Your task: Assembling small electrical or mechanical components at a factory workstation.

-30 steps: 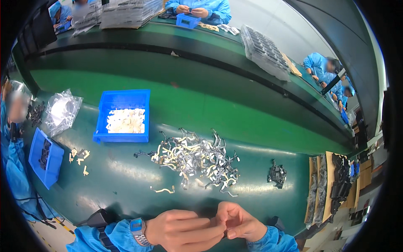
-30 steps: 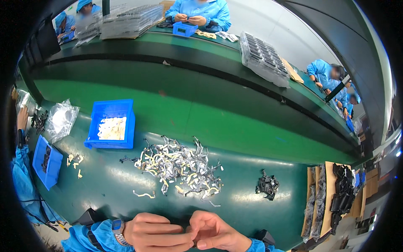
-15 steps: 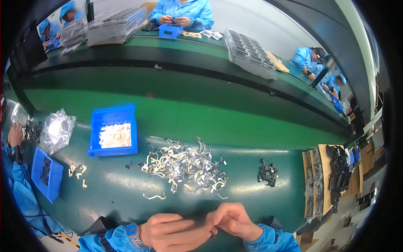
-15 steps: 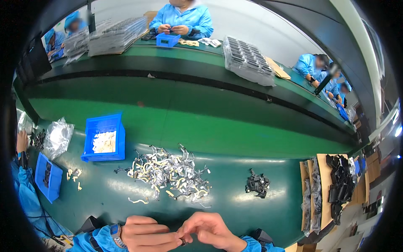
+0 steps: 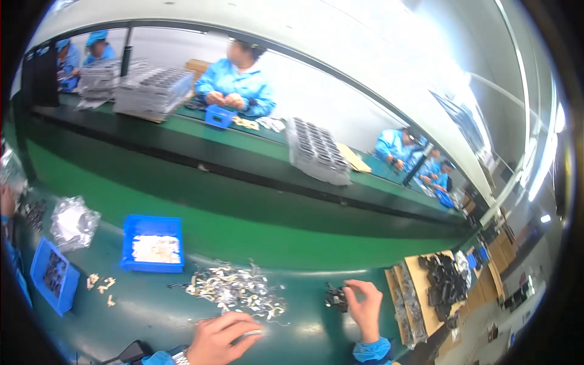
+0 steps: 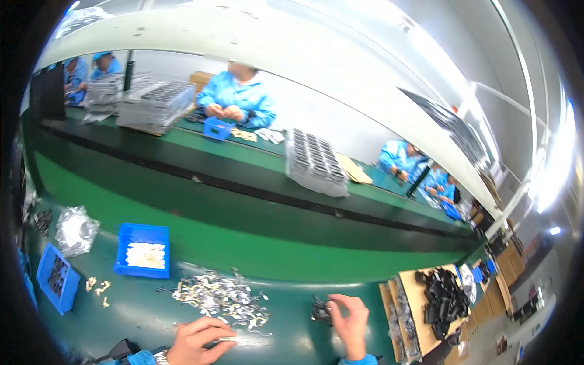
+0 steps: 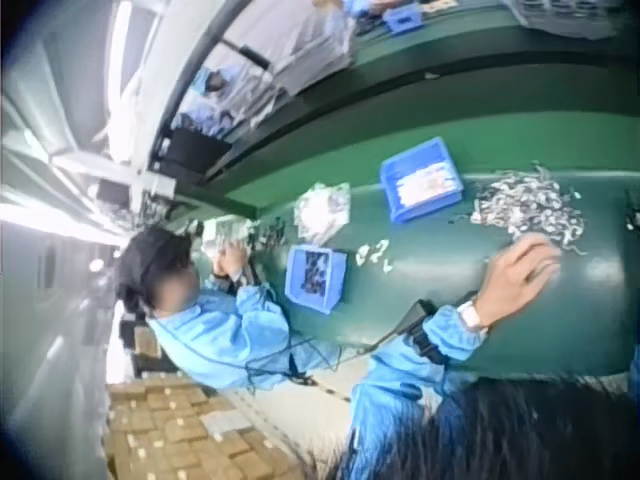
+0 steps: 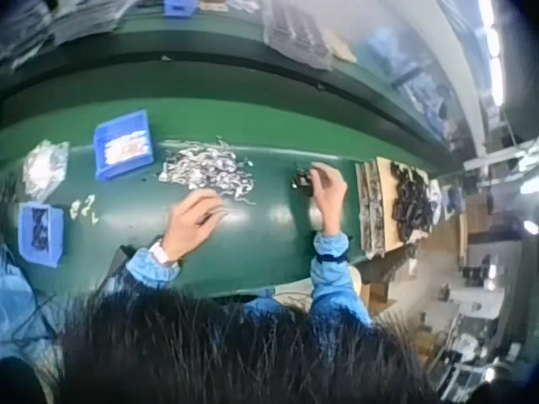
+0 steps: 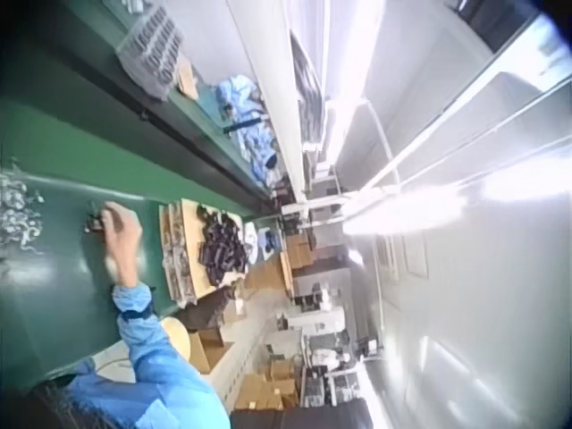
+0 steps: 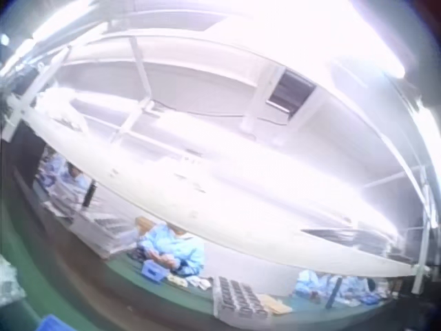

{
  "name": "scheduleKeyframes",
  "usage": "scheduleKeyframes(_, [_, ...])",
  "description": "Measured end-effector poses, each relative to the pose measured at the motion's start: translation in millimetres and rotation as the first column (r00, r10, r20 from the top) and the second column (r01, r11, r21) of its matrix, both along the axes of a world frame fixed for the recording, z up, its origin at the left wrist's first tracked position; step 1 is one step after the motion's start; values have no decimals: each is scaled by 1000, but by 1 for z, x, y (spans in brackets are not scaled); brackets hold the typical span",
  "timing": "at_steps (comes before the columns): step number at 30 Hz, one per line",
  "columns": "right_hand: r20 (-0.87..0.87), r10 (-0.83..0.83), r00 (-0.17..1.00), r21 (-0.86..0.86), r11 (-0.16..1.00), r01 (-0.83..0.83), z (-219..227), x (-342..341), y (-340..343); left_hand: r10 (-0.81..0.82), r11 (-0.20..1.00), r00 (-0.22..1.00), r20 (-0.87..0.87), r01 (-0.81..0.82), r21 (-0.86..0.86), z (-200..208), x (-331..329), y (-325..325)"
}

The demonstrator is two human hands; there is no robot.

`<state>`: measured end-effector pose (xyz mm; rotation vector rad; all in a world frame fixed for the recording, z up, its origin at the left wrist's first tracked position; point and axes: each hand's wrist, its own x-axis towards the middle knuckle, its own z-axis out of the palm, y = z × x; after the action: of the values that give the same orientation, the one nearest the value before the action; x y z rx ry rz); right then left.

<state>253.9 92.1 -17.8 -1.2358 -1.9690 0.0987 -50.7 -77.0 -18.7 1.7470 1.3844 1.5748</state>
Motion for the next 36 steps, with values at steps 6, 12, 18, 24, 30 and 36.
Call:
scheduleKeyframes(6, [-32,-106,994,-57,993,104,-10,29,-3,-19,985,988,-152,45,167,-28,15,14])
scheduleKeyframes(12, [-207,77,975,-66,994,-92,-62,60,43,137,987,949,-284,-107,119,7,-18,-27])
scheduleKeyframes(18, [-244,215,945,112,975,-193,-15,-9,-2,606,702,501,-617,-702,121,43,-169,-103])
scheduleKeyframes(24, [-207,473,856,180,879,-442,19,-56,-39,438,529,393,-808,-840,-122,14,-282,-155])
scheduleKeyframes(30, [-239,425,873,58,904,-424,20,-33,-47,300,513,400,-866,-833,-207,-5,-282,-165])
scheduleKeyframes(36, [-220,367,904,-145,904,-403,40,-33,-56,434,501,342,-834,-861,-93,14,-264,-167])
